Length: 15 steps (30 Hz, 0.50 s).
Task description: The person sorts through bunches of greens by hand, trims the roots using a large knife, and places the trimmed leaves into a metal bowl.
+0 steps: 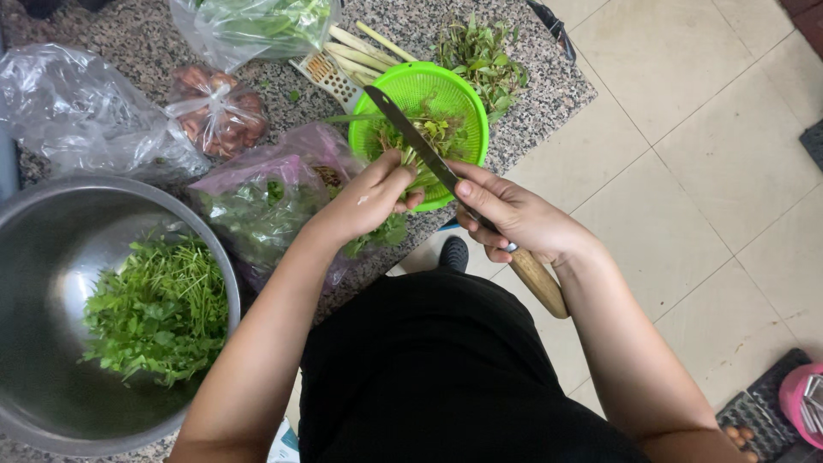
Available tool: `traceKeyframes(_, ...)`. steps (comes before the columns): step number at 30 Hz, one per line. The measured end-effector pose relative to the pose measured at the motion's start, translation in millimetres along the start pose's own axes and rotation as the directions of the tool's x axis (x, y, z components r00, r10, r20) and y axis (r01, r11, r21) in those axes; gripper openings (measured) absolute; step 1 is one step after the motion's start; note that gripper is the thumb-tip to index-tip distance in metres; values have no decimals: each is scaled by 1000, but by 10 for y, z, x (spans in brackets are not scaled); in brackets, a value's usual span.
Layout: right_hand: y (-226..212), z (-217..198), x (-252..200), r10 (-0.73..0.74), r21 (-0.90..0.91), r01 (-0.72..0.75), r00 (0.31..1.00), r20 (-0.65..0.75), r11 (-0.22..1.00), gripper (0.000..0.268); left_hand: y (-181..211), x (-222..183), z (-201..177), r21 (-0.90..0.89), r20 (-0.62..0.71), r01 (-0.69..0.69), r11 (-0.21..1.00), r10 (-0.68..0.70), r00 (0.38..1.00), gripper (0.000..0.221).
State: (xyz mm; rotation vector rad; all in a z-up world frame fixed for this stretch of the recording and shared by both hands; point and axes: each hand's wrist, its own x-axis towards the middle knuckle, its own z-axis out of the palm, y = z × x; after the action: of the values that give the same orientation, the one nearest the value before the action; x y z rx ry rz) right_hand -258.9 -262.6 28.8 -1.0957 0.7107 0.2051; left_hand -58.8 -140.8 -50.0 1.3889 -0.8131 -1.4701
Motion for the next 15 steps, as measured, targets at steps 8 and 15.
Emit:
traceKeyframes(8, -9, 56, -20, -2, -103, -2, 999, -38, 995, 64, -72, 21, -15, 11, -11, 15, 1000, -15, 1000, 27)
traceKeyframes(15, -43, 53, -38, 20, -61, -21, 1000, -7, 998, 64, -111, 31, -3, 109, -35, 42, 993, -39, 999, 34)
